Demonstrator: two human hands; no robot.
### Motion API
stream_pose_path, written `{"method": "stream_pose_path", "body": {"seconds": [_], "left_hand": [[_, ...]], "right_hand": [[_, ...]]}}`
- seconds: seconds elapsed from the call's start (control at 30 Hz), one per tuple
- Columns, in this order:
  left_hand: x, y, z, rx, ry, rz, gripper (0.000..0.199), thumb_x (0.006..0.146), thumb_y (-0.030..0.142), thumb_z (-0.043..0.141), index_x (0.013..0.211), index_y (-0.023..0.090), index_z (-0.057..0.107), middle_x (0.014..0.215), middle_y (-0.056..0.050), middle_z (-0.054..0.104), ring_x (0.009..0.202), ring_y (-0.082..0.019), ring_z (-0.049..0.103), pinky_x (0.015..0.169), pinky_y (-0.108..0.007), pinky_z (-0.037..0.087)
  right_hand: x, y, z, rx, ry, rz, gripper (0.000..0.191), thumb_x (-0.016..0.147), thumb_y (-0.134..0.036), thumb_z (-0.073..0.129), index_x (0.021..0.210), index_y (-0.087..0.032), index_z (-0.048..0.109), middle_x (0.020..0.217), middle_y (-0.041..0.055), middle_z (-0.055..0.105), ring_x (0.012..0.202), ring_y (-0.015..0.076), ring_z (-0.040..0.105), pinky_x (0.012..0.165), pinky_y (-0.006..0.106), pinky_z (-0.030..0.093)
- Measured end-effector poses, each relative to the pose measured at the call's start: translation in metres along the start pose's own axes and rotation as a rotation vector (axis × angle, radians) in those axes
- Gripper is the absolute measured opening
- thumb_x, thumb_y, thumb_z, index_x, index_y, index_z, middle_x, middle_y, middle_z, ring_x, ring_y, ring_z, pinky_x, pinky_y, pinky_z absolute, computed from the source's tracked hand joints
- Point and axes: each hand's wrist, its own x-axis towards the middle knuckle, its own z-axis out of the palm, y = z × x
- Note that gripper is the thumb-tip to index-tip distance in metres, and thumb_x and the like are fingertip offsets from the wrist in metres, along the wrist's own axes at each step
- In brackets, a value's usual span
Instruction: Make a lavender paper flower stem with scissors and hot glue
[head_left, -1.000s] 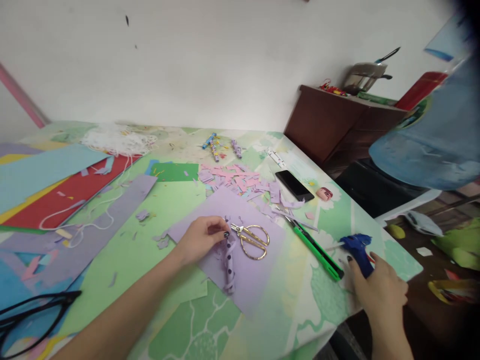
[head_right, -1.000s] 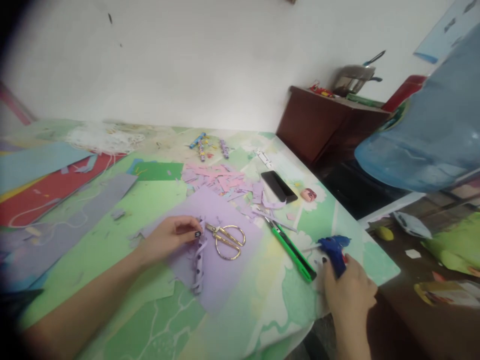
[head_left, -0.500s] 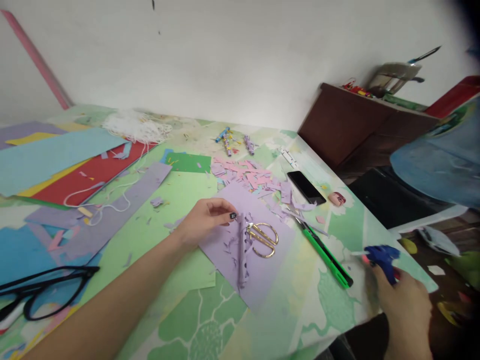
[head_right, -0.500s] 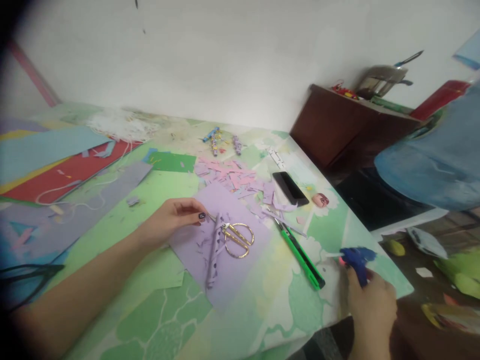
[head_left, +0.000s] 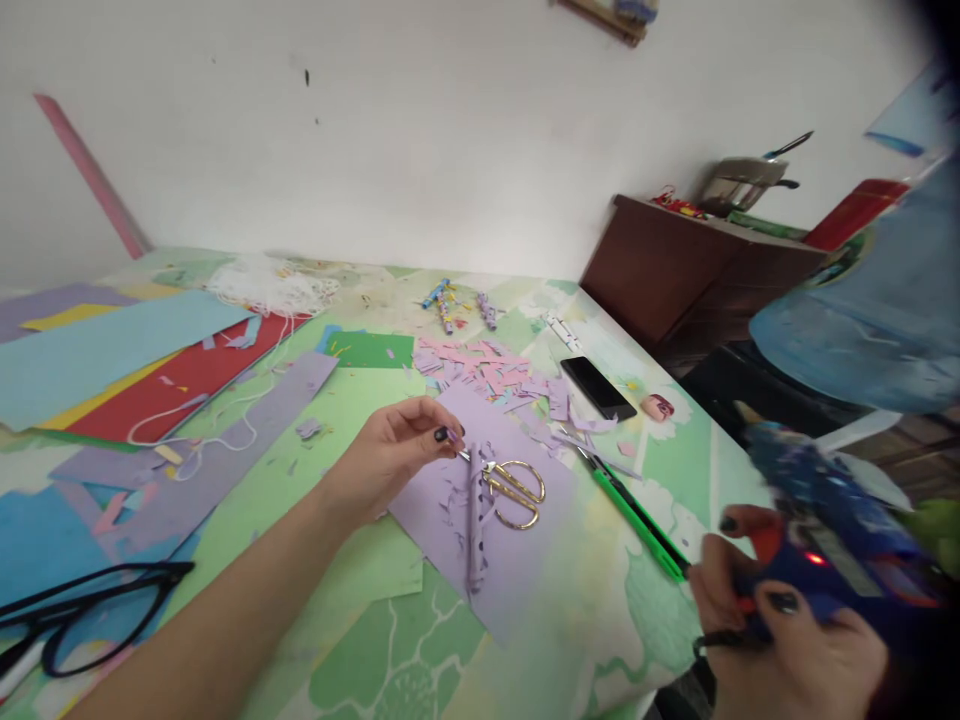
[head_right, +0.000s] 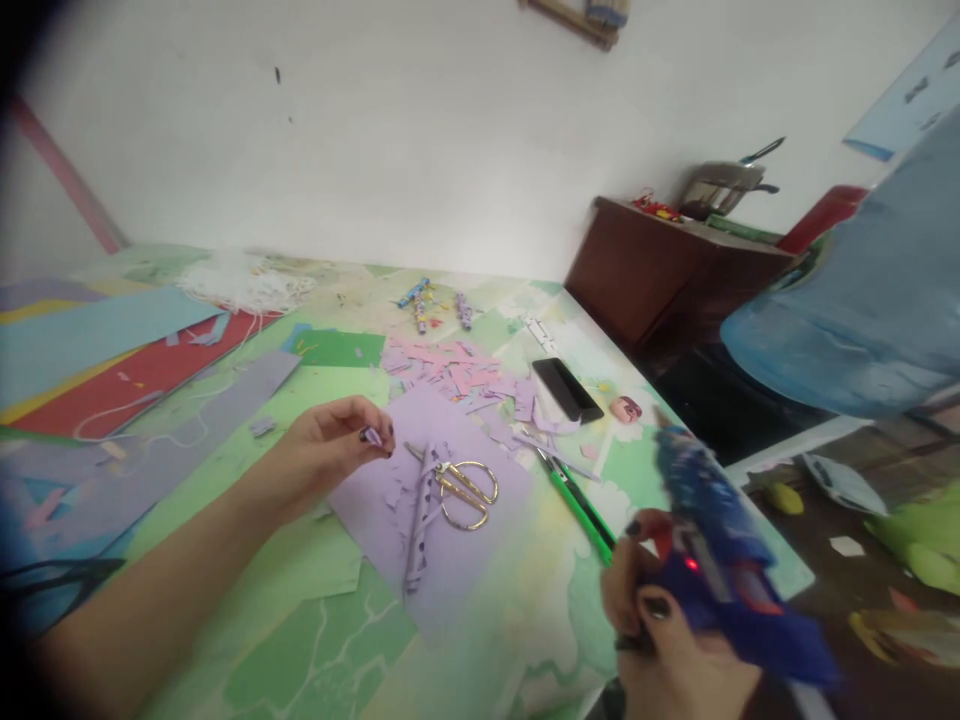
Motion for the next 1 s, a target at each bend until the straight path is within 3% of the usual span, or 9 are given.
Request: {"method": "stream_pose_path", "body": {"seconds": [0.07,0.13,0.27,0.37,0.47,0.53,0.6,0.77,1.0], "left_hand": [[-0.001,0.002,-0.003,-0.062,-0.010,0.015,0.006,0.077,0.015,0.065,0.077,0.015,0.059,0.080,-0.003,0.062,0.077,-0.014,0.058,0.073,-0.026,0.045],[-0.002,0.004,-0.005,-0.104,-0.012,0.015,0.006,0.077,0.014,0.064,0.078,0.015,0.058,0.085,-0.005,0.064,0.080,-0.015,0.060,0.073,-0.027,0.046],[-0.001,0.007,-0.005,-0.157,-0.005,-0.068,0.008,0.080,0.013,0.059,0.082,0.016,0.052,0.096,-0.010,0.067,0.069,-0.014,0.062,0.053,-0.020,0.044],[0.000,0.006,-0.002,-0.177,-0.014,-0.120,0.009,0.083,0.015,0.056,0.083,0.018,0.048,0.075,-0.007,0.068,0.054,-0.012,0.060,0.043,-0.017,0.038],[-0.002,0.004,0.000,-0.225,-0.059,-0.149,0.004,0.086,0.018,0.051,0.085,0.019,0.048,0.046,0.006,0.048,0.034,-0.005,0.039,0.037,-0.014,0.028],[-0.004,0.002,0.001,-0.256,-0.115,-0.171,0.002,0.089,0.020,0.048,0.087,0.020,0.049,0.040,0.011,0.029,0.030,-0.002,0.019,0.034,-0.013,0.019],[-0.006,-0.002,0.001,-0.265,-0.178,-0.173,0.004,0.089,0.020,0.048,0.087,0.021,0.051,0.041,0.012,0.019,0.033,-0.003,0.011,0.035,-0.014,0.016],[-0.007,-0.010,0.000,-0.199,-0.216,-0.115,0.013,0.076,0.028,0.067,0.073,0.020,0.057,0.042,0.009,0.024,0.041,-0.006,0.018,0.041,-0.017,0.017],[-0.006,-0.010,0.000,-0.013,-0.163,-0.080,0.019,0.062,0.019,0.076,0.047,0.017,0.063,0.056,0.002,0.039,0.051,-0.008,0.033,0.050,-0.024,0.027]], "right_hand": [[-0.004,-0.006,0.021,0.110,-0.050,0.074,0.027,0.075,-0.024,0.062,0.102,-0.025,0.054,0.078,0.0039,0.053,0.048,0.0084,0.039,0.040,0.023,0.023],[-0.005,-0.005,0.035,0.192,-0.204,0.138,0.031,0.075,-0.031,0.063,0.104,-0.026,0.053,0.070,0.0018,0.052,0.043,0.0079,0.035,0.037,0.023,0.020],[-0.006,0.005,0.052,0.237,-0.362,0.203,0.037,0.072,-0.039,0.066,0.102,-0.022,0.054,0.060,-0.0014,0.049,0.039,0.0072,0.033,0.035,0.022,0.019],[-0.008,0.011,0.060,0.266,-0.430,0.254,0.033,0.074,-0.041,0.064,0.097,-0.020,0.055,0.054,-0.0041,0.044,0.039,0.0069,0.032,0.037,0.021,0.019],[-0.010,0.015,0.066,0.254,-0.483,0.236,0.028,0.078,-0.042,0.058,0.093,-0.018,0.056,0.050,-0.0031,0.045,0.041,0.0090,0.036,0.039,0.022,0.024],[-0.012,0.017,0.068,0.261,-0.516,0.247,0.028,0.081,-0.043,0.054,0.092,-0.017,0.057,0.051,-0.0016,0.047,0.041,0.0102,0.038,0.039,0.023,0.024],[-0.015,0.019,0.069,0.290,-0.563,0.281,0.032,0.081,-0.046,0.051,0.091,-0.017,0.058,0.051,-0.0010,0.047,0.039,0.0099,0.036,0.039,0.023,0.022],[-0.026,0.022,0.070,0.305,-0.708,0.313,0.039,0.078,-0.054,0.051,0.086,-0.016,0.061,0.046,-0.0015,0.046,0.034,0.0082,0.030,0.037,0.024,0.019],[-0.038,0.017,0.064,0.290,-0.735,0.379,0.051,0.075,-0.063,0.049,0.083,-0.014,0.063,0.040,-0.0030,0.041,0.033,0.0083,0.029,0.038,0.024,0.022]]}}
